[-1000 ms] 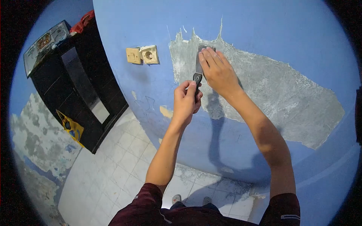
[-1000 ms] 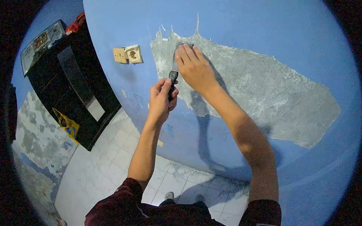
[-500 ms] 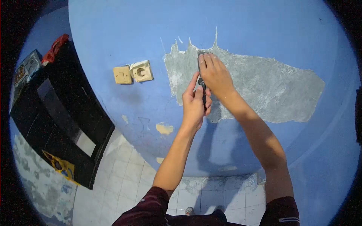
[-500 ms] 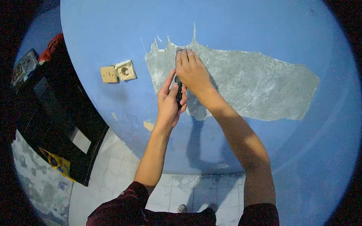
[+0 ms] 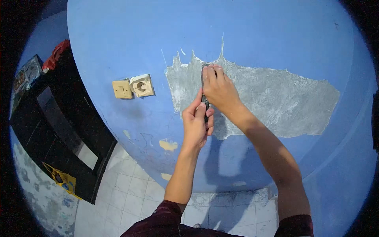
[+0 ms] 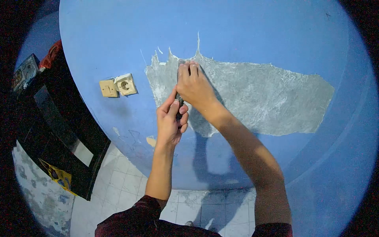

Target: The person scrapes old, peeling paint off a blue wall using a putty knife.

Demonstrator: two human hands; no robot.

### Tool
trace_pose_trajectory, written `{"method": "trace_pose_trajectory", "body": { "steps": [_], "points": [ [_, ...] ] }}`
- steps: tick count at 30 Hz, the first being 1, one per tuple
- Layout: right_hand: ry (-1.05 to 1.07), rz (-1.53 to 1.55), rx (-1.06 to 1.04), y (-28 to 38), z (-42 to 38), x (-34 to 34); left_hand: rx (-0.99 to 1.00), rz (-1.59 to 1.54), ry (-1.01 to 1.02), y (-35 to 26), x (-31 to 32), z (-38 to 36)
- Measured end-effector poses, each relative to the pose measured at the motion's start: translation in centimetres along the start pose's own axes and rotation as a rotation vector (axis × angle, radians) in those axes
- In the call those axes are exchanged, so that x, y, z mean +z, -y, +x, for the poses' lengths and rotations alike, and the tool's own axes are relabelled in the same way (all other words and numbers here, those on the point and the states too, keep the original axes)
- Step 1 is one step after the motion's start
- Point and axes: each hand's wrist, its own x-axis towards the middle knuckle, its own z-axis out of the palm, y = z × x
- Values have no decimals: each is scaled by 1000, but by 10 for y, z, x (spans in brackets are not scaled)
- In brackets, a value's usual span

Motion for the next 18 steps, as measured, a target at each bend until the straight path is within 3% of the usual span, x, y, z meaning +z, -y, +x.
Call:
{"method": "trace_pose_trajectory", "body": {
  "steps": [6,9,15,18],
  "points": [
    [-6,87,-102,-14,2,-3,67,-112,-81,20,18,0],
    [-104,17,-156,-11,-1,6,-30,-138,-3,10,5,0],
    [-50,35,0,-2,-2,6,-17,-82,-20,8,6,1],
    [-120,48,-126,-16,0,4,-1,-171,-27,21,18,0]
  ]
}}
